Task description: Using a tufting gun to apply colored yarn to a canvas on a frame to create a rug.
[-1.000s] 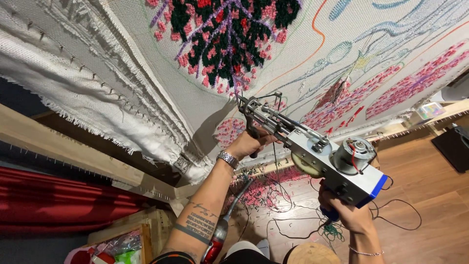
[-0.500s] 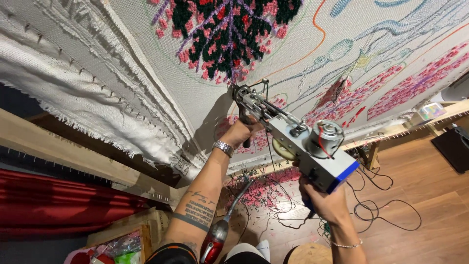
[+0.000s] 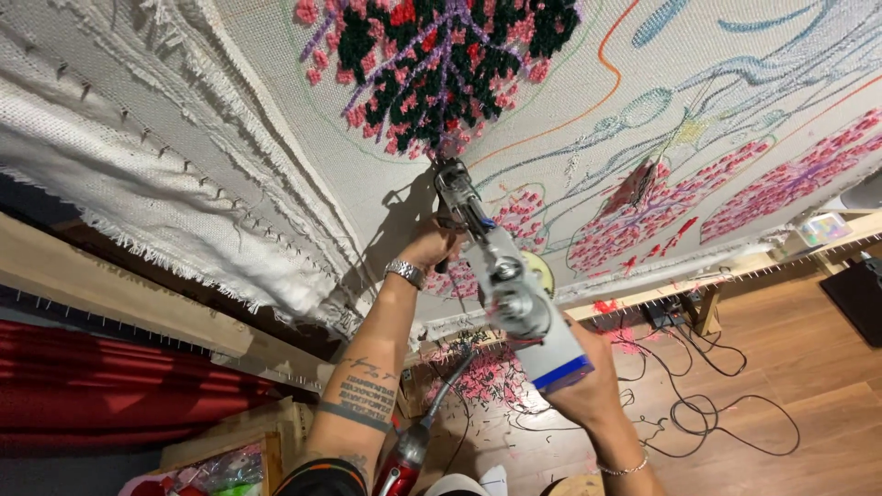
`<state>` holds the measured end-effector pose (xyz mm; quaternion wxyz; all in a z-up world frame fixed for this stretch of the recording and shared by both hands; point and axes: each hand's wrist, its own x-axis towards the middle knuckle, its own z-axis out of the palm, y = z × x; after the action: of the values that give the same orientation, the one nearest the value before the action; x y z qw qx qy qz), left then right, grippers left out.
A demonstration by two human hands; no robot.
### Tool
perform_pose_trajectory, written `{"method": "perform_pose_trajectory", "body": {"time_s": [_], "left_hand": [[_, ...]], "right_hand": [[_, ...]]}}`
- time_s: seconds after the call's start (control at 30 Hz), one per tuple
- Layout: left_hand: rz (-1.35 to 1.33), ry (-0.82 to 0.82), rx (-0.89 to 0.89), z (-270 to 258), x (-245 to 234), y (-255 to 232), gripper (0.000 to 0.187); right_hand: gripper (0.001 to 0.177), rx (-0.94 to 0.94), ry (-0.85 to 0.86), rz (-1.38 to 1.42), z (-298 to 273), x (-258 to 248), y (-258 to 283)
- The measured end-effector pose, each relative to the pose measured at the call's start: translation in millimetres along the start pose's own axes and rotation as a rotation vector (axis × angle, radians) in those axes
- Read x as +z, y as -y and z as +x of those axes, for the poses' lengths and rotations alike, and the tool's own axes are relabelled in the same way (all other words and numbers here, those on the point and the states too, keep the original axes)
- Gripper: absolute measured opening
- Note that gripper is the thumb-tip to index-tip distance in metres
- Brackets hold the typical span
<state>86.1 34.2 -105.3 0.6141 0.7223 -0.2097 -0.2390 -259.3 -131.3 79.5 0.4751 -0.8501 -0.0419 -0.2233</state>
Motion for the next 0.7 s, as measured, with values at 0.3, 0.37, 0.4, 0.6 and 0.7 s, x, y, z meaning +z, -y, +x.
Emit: {"method": "perform_pose_trajectory", "body": {"time_s": [0.3,0.37,0.4,0.6,0.7], "left_hand": [[0.34,-0.107,-0.086,-46.9,26.0,-98.2,0.014],[0.399,-0.167,-0.087,-54.4,31.9,-115.9,0.026],[0.366,-0.184,-0.099,-54.3,32.5,-116.8,0.025],[0.396,-0.208,-0.143,-29.8,19.9,-75.8,0.033],[0.197,-0.226,-0.101,-22.9,18.1,-63.0,0.03]], "right_hand": [[0.014,0.443,-0.196,0.683,-32.0,41.0,-45.6],[0.023,0.404,-0.194,0.661,-29.8,40.6,-40.5],[0.023,0.442,-0.188,0.637,-30.8,42.0,-42.4],[0.026,0.514,-0.185,0.598,-39.5,53.2,-65.3],[0.026,0.503,-0.19,0.576,-48.2,61.4,-85.1]]}}
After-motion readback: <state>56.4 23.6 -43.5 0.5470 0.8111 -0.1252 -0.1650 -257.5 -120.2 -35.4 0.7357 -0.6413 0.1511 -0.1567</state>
